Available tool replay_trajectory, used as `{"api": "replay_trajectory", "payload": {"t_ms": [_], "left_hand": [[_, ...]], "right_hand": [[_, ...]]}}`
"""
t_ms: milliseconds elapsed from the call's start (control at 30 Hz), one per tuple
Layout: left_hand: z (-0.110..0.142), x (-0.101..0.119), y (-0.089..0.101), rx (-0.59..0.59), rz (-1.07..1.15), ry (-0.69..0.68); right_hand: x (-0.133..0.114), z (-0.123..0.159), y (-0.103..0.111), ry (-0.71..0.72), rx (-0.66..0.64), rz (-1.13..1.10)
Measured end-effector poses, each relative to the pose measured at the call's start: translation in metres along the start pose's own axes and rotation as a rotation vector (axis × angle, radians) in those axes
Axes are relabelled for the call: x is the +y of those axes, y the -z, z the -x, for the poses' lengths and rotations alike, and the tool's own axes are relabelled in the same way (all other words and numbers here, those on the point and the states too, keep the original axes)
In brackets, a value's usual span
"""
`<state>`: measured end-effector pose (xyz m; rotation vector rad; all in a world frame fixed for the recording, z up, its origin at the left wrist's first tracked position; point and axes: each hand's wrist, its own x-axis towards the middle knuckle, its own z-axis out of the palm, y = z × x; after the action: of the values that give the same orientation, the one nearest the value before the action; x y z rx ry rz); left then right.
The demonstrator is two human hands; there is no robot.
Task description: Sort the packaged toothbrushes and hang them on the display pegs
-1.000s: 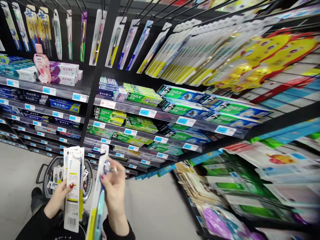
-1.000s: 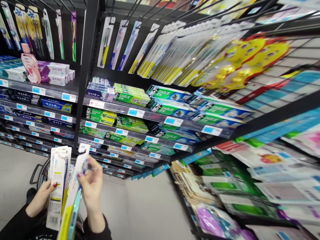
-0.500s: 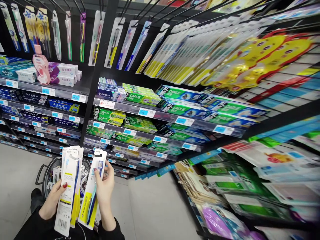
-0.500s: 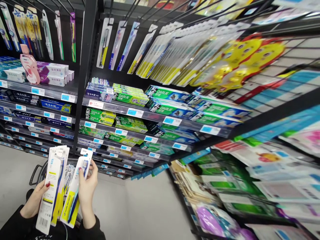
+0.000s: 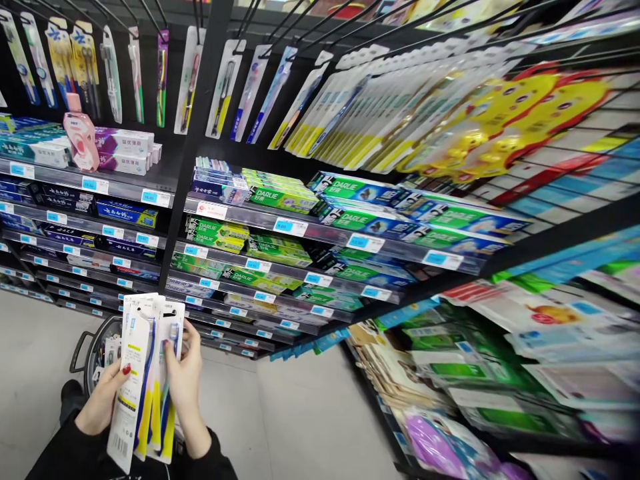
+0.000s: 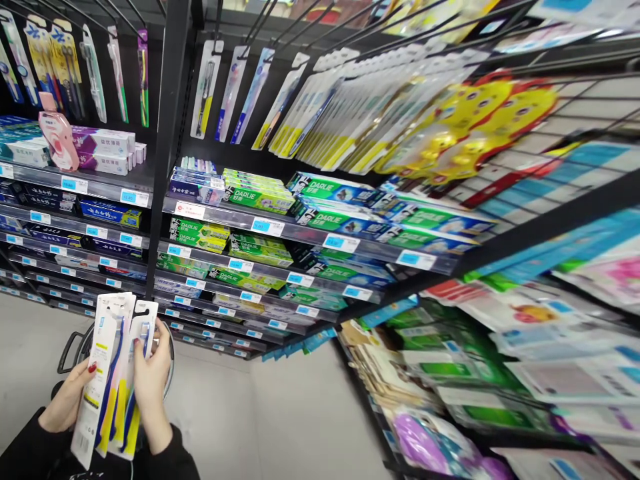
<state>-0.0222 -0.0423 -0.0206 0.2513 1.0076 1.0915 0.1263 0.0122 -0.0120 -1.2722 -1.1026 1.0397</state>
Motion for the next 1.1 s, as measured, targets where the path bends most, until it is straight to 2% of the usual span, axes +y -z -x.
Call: {"api": "replay_trajectory", "payload": {"t_ms": [167, 300, 400, 467, 533, 600, 667, 733, 800, 900, 1000, 1100], "left_hand": [[0.004, -0.006, -0.008, 0.028, -0.003, 0.032], [0.01, -0.004, -0.014, -0.001, -0.059, 0.041], [0.012, -0.004, -0.015, -0.007, -0.076, 0.023], [0.01, -0.006, -0.015, 0.021, -0.072, 0.014], [0.007, -0.007, -0.014, 0.038, -0.075, 0.002], [0.003, -0.01, -0.013, 0.021, -0.097, -0.029], [-0.001, -0.012, -0.012, -0.011, -0.133, -0.093], [-0.004, -0.015, -0.011, -0.036, -0.169, -0.151], [-0.006, -0.018, -0.009, -0.053, -0.168, -0.177], [-0.008, -0.018, -0.006, -0.098, -0.191, -0.232], [-0.009, -0.014, -0.005, -0.048, -0.31, -0.292], [-0.008, -0.008, -0.007, 0.017, -0.262, -0.263]], "right_hand": [[0.002, 0.019, -0.019, -0.032, -0.013, -0.094], [0.012, 0.023, -0.018, -0.102, -0.064, -0.18], [0.017, 0.025, -0.013, -0.094, -0.131, -0.172], [0.014, 0.025, -0.006, 0.001, -0.069, -0.054], [0.005, 0.026, 0.0, 0.182, 0.03, 0.124], [-0.008, 0.026, 0.005, 0.314, 0.024, 0.331], [-0.02, 0.027, 0.005, 0.303, -0.067, 0.534], [-0.026, 0.027, 0.001, 0.216, -0.141, 0.614], [-0.025, 0.027, -0.004, 0.129, -0.201, 0.481], [-0.018, 0.027, -0.005, -0.056, -0.184, -0.004], [-0.016, 0.021, 0.008, -0.233, -0.042, -0.464], [-0.024, 0.007, 0.029, -0.313, -0.041, -0.642]]}}
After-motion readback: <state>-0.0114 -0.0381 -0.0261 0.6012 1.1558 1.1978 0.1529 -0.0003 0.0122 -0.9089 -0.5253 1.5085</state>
